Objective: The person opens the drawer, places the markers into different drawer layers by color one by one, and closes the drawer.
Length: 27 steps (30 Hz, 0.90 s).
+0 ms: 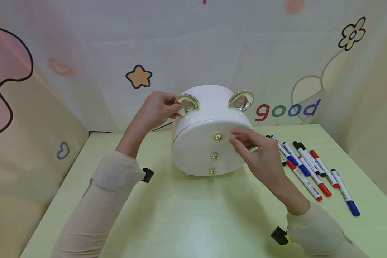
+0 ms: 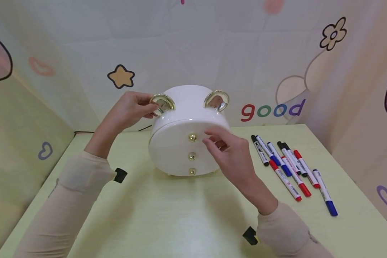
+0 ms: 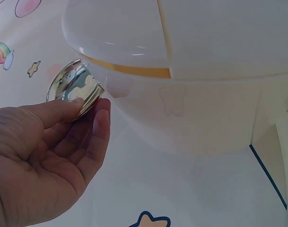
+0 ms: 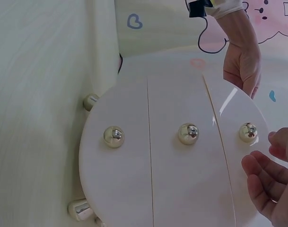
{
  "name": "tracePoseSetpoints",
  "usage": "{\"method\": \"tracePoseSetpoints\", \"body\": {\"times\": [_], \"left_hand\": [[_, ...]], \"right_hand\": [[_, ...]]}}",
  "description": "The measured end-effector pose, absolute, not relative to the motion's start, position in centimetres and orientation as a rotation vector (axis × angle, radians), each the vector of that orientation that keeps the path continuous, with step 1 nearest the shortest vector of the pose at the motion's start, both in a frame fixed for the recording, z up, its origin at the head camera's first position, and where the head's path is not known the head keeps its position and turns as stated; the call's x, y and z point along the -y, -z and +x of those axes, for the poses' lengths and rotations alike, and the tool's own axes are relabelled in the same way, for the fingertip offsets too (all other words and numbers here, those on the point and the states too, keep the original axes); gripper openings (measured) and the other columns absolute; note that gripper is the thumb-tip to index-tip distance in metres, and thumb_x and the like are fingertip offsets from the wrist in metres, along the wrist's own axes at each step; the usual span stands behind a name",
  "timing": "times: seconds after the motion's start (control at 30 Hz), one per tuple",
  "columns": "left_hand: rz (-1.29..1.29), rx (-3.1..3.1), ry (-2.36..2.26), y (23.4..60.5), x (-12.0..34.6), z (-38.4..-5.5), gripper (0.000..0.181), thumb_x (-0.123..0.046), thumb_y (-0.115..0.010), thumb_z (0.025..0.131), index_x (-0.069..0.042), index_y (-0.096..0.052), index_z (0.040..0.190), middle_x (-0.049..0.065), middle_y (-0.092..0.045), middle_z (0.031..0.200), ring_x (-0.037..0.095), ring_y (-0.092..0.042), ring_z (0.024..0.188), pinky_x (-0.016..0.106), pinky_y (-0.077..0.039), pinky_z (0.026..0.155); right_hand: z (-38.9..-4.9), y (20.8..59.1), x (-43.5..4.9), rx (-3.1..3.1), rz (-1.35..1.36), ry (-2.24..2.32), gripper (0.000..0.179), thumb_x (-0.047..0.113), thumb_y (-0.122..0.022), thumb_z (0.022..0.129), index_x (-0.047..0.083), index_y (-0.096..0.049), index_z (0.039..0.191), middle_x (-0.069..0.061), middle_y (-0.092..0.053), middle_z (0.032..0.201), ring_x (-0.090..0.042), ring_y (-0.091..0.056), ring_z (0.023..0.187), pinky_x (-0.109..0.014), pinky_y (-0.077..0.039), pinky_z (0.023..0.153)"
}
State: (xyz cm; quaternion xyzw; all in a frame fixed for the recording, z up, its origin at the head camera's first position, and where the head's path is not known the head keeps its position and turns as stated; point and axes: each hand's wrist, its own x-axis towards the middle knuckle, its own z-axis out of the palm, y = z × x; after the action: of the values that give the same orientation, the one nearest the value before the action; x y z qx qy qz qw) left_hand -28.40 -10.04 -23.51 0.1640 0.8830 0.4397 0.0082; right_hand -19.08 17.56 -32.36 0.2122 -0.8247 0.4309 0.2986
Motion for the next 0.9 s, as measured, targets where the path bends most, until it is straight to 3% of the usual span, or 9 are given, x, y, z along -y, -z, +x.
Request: {"method": "tracePoseSetpoints", "body": {"times": [0.63,0.9], "left_hand": [[0.494,-2.737,-1.388,23.5,10.1,-28.5,0.025,-0.009,-0.060,0.103,-0.005,-0.073,0.124,0.013,-0.072,0.112,0.025,-0.070,0.096,0.034,-0.056,0.092],[0.498,-2.719,-1.403,23.3,10.0,-28.1,0.027,-0.008,-0.059,0.103,-0.004,-0.071,0.127,0.015,-0.071,0.117,0.027,-0.071,0.100,0.034,-0.057,0.092]], "right_hand": [[-20.2,32.7,-15.1,2.209,0.672,-1.176,0.021,0.001,-0.077,0.092,0.005,-0.073,0.112,-0.008,-0.077,0.099,-0.013,-0.070,0.063,-0.023,-0.057,0.064],[-20.3,32.9,-14.5,2.197,0.682,-1.087,0.021,0.001,-0.080,0.089,0.005,-0.072,0.109,-0.007,-0.076,0.095,-0.012,-0.069,0.063,-0.026,-0.057,0.061]]}}
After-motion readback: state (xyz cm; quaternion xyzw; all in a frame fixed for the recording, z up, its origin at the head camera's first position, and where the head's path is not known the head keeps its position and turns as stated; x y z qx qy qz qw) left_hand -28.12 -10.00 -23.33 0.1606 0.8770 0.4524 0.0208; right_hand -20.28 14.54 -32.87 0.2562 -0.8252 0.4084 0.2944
